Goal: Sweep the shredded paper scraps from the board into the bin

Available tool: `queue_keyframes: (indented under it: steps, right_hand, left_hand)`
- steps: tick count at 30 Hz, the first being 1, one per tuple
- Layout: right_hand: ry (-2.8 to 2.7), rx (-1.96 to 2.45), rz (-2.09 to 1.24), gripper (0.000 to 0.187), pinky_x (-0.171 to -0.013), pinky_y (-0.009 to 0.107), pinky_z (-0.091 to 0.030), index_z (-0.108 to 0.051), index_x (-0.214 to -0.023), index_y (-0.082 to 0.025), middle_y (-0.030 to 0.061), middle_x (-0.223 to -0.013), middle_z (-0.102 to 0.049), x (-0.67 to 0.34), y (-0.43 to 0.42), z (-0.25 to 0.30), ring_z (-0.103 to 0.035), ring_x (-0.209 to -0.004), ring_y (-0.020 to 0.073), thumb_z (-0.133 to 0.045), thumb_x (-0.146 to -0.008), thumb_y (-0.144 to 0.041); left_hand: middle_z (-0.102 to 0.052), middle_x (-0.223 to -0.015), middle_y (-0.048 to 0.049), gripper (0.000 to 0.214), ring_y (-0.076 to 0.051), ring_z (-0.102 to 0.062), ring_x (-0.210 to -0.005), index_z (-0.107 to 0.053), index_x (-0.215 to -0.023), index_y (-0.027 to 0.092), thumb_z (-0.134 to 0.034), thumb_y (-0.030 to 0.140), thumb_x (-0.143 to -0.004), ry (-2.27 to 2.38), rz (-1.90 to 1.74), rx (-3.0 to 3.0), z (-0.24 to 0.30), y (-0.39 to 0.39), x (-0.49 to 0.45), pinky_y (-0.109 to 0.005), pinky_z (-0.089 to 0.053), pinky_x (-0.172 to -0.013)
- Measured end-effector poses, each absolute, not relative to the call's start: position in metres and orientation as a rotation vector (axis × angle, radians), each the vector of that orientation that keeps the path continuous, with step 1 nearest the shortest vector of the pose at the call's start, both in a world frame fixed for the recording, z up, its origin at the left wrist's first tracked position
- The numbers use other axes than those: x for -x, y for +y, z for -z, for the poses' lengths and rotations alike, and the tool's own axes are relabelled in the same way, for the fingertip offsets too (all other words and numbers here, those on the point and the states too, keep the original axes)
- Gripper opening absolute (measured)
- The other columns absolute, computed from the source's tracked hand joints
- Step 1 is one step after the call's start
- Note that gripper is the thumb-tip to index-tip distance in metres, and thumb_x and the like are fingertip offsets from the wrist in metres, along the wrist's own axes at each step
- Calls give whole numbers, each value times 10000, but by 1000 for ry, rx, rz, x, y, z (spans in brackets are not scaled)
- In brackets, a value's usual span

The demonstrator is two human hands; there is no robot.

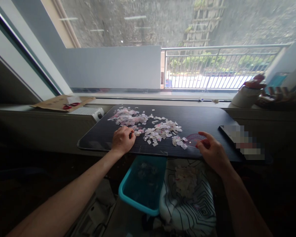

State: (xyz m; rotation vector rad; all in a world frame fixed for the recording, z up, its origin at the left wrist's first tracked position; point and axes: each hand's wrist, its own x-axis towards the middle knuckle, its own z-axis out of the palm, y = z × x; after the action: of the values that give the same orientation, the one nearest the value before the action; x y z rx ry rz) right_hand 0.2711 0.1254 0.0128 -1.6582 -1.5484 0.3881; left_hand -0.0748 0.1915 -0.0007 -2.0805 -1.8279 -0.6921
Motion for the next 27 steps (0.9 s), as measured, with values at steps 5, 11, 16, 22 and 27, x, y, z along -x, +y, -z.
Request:
queue_keyframes:
  steps: [5,11,16,22,27]
  right_hand:
    - [-1596,1600,-406,470,-677,317,-480,-558,-1234,-203,20,-772,-680,-254,132,-12,-630,-678,178,-525,-794,-362]
    - [-1624,1630,-353,470,-680,315,-474,-569,-1233,-208,20,-775,-676,-256,136,-15,-633,-691,180,-526,-788,-353]
    - [-1589,1730,-245,457,-645,320,-468,-606,-1184,-208,19,-740,-679,-280,134,-19,-634,-651,189,-550,-762,-375]
    - [-1622,1692,-321,437,-670,319,-479,-603,-1180,-211,18,-756,-685,-280,129,-17,-638,-669,184,-540,-776,-363]
    - [-1593,1687,-314,442,-670,319,-479,-594,-1187,-206,17,-766,-683,-281,127,-16,-636,-666,179,-539,-784,-378]
  left_hand:
    - [-631,-897,-68,173,-243,-571,-899,-643,-828,200,-476,231,-799,-1819,699,2082,1,192,75,-356,-430,-795]
    - [-630,-889,-67,175,-243,-570,-894,-644,-828,196,-475,229,-798,-1817,703,2091,2,192,75,-357,-427,-796]
    - [-628,-891,-68,174,-246,-568,-902,-642,-831,197,-475,231,-797,-1826,704,2086,1,191,75,-362,-424,-801]
    - [-630,-888,-71,179,-251,-569,-892,-646,-834,196,-474,230,-797,-1823,701,2090,-1,191,74,-364,-426,-787]
    - [-630,-886,-69,180,-250,-569,-886,-646,-830,197,-473,236,-800,-1824,695,2090,-1,191,75,-363,-426,-785]
